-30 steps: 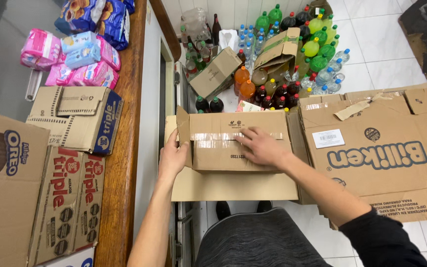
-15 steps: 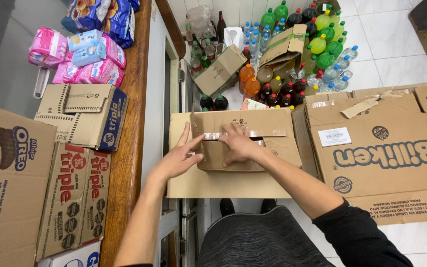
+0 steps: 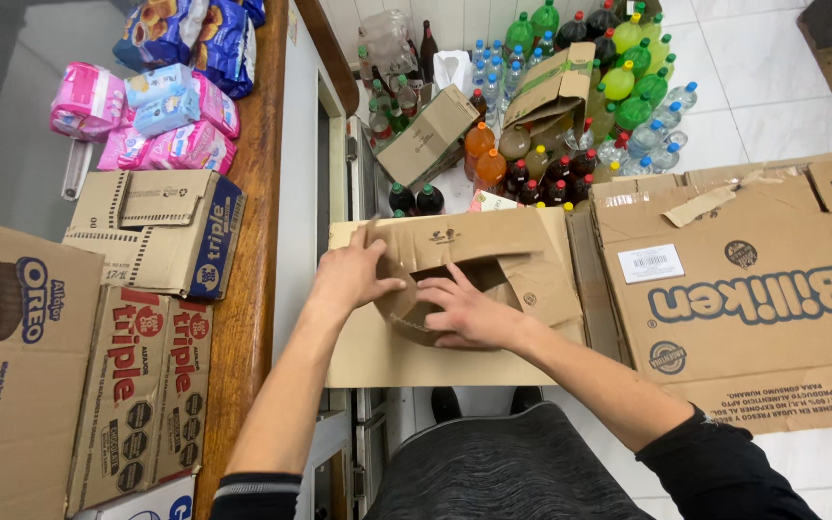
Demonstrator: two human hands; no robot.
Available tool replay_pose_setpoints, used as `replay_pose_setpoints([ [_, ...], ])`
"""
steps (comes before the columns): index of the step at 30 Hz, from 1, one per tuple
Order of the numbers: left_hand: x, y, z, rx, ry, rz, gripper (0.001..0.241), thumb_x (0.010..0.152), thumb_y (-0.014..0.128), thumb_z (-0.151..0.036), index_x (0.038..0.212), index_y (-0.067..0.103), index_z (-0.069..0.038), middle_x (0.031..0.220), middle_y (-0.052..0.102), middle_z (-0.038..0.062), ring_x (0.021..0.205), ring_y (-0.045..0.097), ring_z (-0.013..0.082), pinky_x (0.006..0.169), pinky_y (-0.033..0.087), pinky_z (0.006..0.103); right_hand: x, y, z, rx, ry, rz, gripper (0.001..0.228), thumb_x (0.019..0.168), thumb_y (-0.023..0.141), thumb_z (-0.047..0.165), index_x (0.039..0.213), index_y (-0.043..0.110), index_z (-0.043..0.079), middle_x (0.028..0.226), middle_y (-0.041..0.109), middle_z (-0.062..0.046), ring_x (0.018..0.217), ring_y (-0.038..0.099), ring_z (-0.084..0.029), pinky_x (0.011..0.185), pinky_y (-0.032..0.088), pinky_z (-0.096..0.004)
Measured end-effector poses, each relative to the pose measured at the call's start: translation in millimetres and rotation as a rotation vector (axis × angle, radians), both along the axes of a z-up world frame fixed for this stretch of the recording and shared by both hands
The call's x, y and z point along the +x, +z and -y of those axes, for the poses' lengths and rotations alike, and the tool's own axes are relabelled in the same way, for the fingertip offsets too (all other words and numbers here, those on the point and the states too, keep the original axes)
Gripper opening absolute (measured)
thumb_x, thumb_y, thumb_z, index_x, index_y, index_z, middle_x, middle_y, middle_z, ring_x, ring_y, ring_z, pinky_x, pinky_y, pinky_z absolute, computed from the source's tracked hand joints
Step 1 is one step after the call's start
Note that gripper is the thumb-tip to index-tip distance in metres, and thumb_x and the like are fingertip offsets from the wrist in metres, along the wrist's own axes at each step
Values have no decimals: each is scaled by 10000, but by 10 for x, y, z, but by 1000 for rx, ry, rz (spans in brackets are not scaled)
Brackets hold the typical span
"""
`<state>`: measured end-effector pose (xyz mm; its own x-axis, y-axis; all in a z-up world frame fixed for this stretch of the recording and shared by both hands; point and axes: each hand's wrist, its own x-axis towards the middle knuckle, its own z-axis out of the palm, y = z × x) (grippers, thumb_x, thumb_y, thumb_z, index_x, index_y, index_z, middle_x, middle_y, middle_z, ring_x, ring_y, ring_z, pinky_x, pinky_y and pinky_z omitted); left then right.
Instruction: The person assembles several cardboard boxes by folding the flaps together and interlocking them to secure the base of each box.
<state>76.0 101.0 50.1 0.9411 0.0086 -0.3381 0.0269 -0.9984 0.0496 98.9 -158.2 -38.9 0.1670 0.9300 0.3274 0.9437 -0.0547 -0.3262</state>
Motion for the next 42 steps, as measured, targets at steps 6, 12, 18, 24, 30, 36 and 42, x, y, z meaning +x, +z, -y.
replay_pose_setpoints([
  [6, 309, -499, 133, -37, -79, -38, 980, 729, 923, -654, 1591, 523, -416, 1697, 415, 159, 1408, 614, 463, 1064, 579, 645, 128, -493, -26, -108, -265, 25, 711, 734, 894, 664, 1166, 600, 182, 1544, 489, -136, 1441, 477, -399, 1175, 295, -820],
  [12, 272, -169, 270, -311, 4, -181, 718, 1111, 495, -541, 1725, 377, -188, 1699, 519, 104, 1605, 408, 344, 1272, 407, 593, 15, -272, 24, -276, -425, -35, 792, 928, 782, 578, 1604, 489, 288, 1697, 365, -131, 1575, 324, -389, 1245, 241, -778],
  [18, 111, -580, 350, -23, -191, -69, 954, 912, 755, -668, 1695, 435, -228, 1822, 276, 67, 1604, 336, 353, 1281, 371, 635, -40, -477, -1, -396, -572, -16, 716, 944, 642, 721, 1587, 513, 434, 1680, 397, -81, 1597, 274, -430, 1214, 227, -826],
  [24, 26, -630, 284, -320, 15, -27, 946, 911, 732, -694, 1682, 467, -213, 1808, 307, 75, 1649, 285, 356, 1318, 324, 610, -62, -165, 36, -393, -602, -60, 731, 914, 741, 673, 1575, 519, 455, 1691, 400, -82, 1604, 291, -422, 1228, 232, -805],
  [30, -240, -971, 268, -776, 621, 223, 957, 962, 733, -589, 1711, 383, -108, 1761, 310, 225, 1615, 332, 456, 1341, 325, 572, 279, -369, 1080, 344, -1122, -60, 576, 867, 873, 503, 1332, 706, 207, 1327, 627, -111, 1336, 598, -363, 1141, 442, -517],
  [36, -295, -1128, 269, -959, 898, 38, 932, 1060, 468, -747, 1782, 223, -211, 1755, 352, 253, 1603, 365, 440, 1308, 333, 560, 410, -753, 1715, 293, -1345, -1218, 779, 1114, 525, 665, 1654, 498, 103, 1714, 434, -247, 1632, 325, -399, 1371, 200, -536],
  [42, -227, -671, 379, -1299, 1012, 215, 791, 1077, 512, -565, 1712, 372, -114, 1759, 360, 212, 1631, 318, 447, 1307, 232, 687, 244, 66, 1403, 537, -1252, -1541, 840, 1105, 310, 695, 1729, 352, 135, 1790, 313, -201, 1658, 203, -481, 1353, 114, -606],
])
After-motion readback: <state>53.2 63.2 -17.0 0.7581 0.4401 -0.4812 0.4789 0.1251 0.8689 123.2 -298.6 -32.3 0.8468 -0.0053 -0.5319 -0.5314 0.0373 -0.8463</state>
